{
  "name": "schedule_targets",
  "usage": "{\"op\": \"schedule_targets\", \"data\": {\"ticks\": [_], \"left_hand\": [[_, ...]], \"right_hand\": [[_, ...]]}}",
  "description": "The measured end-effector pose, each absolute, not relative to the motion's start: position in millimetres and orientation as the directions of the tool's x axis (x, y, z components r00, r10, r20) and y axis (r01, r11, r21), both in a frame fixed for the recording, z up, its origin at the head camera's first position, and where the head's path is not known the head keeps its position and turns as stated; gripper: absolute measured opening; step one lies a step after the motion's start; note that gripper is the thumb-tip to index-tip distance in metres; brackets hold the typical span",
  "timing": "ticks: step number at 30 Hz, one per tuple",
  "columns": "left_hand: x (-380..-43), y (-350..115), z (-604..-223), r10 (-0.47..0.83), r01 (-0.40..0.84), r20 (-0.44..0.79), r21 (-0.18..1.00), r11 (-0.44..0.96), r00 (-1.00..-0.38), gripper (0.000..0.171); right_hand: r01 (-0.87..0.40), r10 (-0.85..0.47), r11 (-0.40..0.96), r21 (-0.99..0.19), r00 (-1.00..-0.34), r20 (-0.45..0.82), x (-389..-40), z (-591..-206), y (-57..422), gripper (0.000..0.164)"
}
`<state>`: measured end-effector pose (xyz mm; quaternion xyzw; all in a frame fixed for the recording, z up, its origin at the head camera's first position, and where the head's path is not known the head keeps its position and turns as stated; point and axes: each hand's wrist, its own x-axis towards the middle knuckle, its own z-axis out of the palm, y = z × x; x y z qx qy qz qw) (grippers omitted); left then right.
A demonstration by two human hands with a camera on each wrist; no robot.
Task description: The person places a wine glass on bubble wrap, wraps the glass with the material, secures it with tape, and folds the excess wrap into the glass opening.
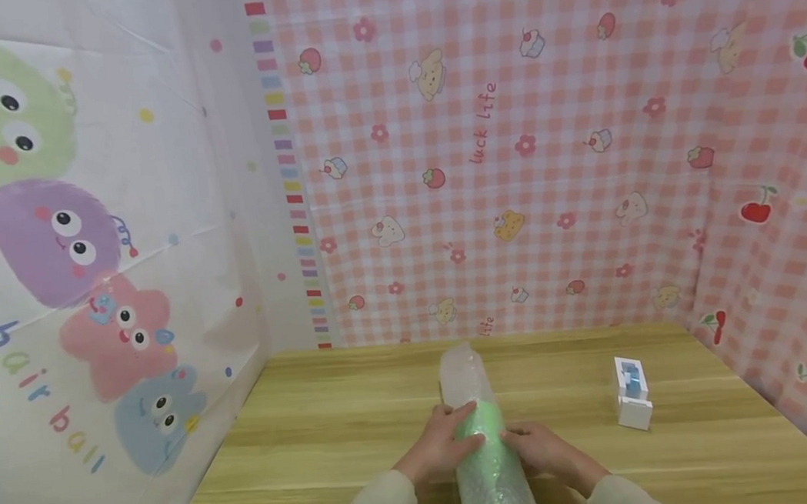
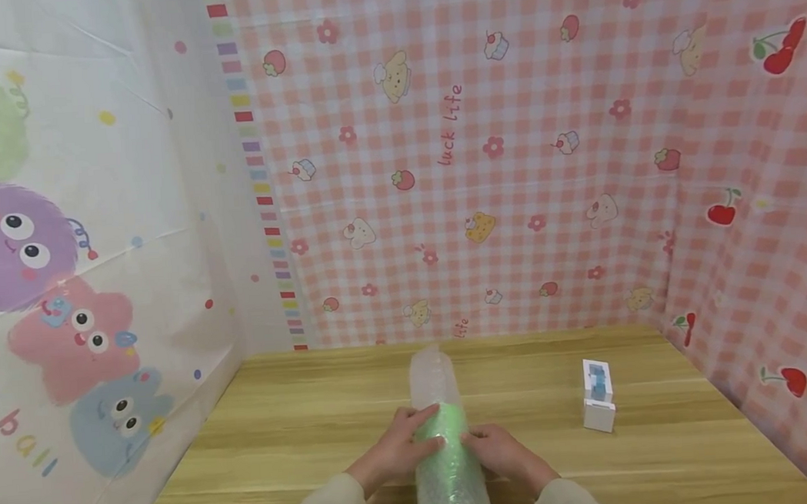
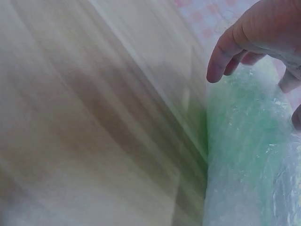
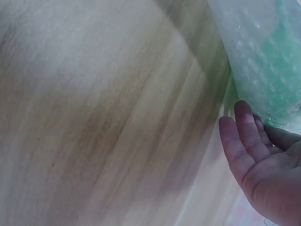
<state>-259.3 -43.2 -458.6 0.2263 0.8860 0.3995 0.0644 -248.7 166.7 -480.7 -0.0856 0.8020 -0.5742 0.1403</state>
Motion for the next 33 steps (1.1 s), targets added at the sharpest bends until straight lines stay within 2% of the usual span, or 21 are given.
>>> {"op": "schedule_targets", "data": {"ticks": [11, 18, 26, 33], "left_hand": [[-256.0, -42.3, -449.6, 0.394, 0.294, 0.039, 0.734, 0.612, -0.918, 0.059], [-259.3, -39.9, -445.8, 0.367, 0.282, 0.048, 0.735, 0.617, -0.929, 0.055], [-266.9, -48.8, -447.8, 0.446, 0.221, -0.077, 0.787, 0.576, -0.892, 0.055], [-270.9, -51.9, -449.3, 0.467, 0.222, -0.086, 0.796, 0.564, -0.880, 0.061]], "right_hand": [[0.008, -0.340, 0.324, -0.946, -0.932, -0.125, -246.7, -479.4, 164.8, 0.045], [-0.015, -0.400, 0.431, -0.902, -0.899, -0.176, -247.7, -471.5, 163.2, 0.062], [-0.056, -0.469, 0.400, -0.915, -0.870, -0.152, -249.5, -475.5, 163.9, 0.060], [-0.046, -0.466, 0.373, -0.927, -0.873, -0.144, -246.9, -478.2, 167.4, 0.062]]}}
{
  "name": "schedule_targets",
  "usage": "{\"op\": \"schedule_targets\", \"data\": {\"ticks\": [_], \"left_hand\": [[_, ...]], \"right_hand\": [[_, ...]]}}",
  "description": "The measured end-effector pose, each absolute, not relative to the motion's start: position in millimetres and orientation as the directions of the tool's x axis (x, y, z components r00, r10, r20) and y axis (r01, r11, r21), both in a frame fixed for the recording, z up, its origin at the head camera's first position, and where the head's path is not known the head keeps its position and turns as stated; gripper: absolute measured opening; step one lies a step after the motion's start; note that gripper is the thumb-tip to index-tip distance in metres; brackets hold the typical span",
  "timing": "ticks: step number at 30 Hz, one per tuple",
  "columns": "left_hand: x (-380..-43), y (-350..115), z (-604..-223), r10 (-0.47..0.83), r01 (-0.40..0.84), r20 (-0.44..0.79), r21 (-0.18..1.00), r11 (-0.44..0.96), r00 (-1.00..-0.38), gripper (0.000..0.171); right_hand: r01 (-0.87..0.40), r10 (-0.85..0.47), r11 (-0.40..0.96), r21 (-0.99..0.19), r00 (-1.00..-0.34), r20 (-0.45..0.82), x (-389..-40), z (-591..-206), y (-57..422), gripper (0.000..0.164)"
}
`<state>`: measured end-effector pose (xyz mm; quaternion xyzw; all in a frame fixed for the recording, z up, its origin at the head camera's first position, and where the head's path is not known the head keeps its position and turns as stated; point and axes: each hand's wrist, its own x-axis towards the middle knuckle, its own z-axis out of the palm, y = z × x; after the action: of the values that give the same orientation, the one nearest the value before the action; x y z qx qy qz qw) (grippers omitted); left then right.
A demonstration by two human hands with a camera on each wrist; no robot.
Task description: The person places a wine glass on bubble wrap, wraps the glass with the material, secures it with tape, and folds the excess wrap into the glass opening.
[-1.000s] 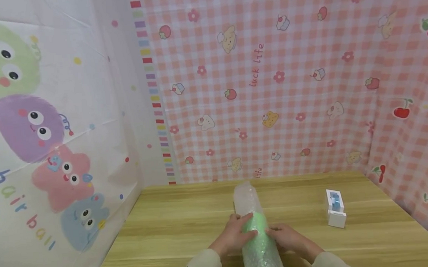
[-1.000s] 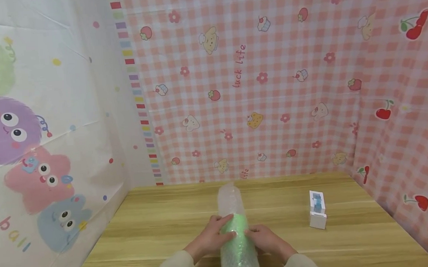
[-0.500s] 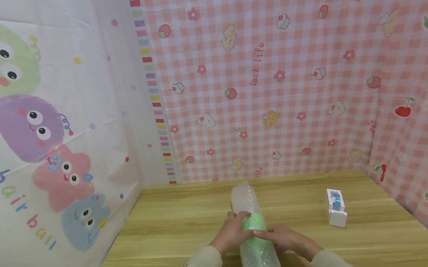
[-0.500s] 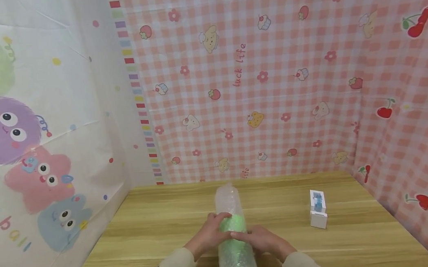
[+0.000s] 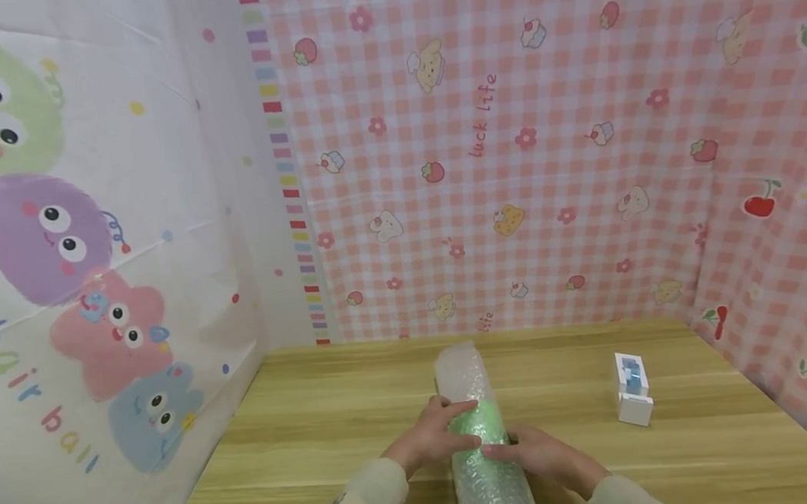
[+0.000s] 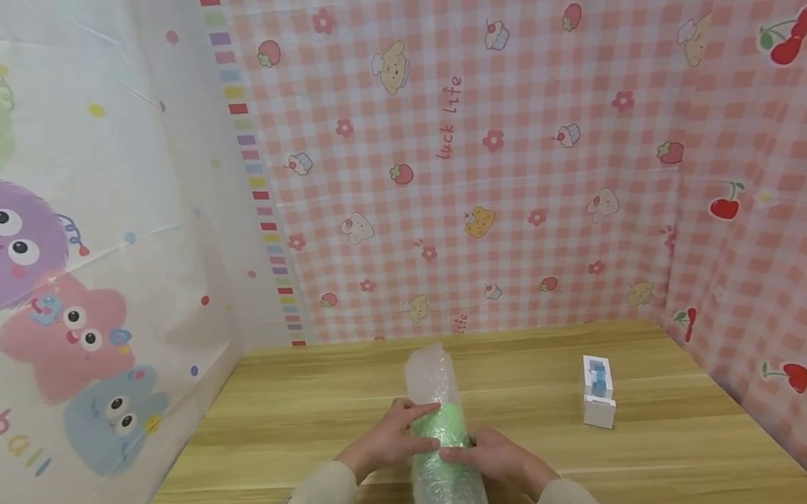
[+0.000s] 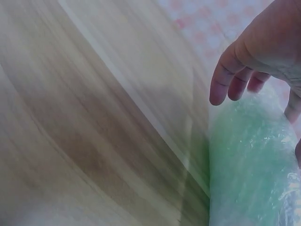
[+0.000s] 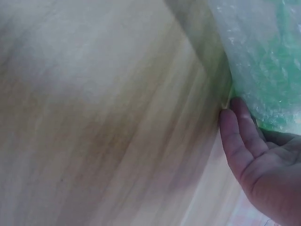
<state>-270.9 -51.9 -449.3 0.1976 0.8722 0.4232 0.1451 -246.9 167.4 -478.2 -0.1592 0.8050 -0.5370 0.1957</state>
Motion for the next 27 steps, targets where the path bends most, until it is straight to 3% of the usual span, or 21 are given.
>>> {"op": "schedule_targets", "data": {"ticks": [11, 18, 24, 27], "left_hand": [[-272.8, -49.6, -449.1, 0.433, 0.213, -0.093, 0.765, 0.607, -0.897, 0.060], [-272.6, -46.0, -452.1, 0.425, 0.234, -0.069, 0.750, 0.618, -0.903, 0.059], [-272.0, -42.4, -450.7, 0.422, 0.252, -0.054, 0.730, 0.635, -0.905, 0.060], [-272.6, -42.4, -449.1, 0.423, 0.244, -0.069, 0.730, 0.639, -0.903, 0.060]], "right_hand": [[-0.113, -0.340, 0.481, -0.869, -0.938, -0.066, -228.8, -473.2, 173.0, 0.056], [-0.089, -0.062, 0.626, -0.774, -0.996, 0.065, -222.7, -453.3, 211.8, 0.042], [-0.062, 0.142, 0.759, -0.649, -0.956, 0.256, -232.5, -435.7, 271.4, 0.037], [0.014, 0.239, 0.775, -0.631, -0.932, 0.273, -238.1, -432.9, 300.6, 0.043]]}}
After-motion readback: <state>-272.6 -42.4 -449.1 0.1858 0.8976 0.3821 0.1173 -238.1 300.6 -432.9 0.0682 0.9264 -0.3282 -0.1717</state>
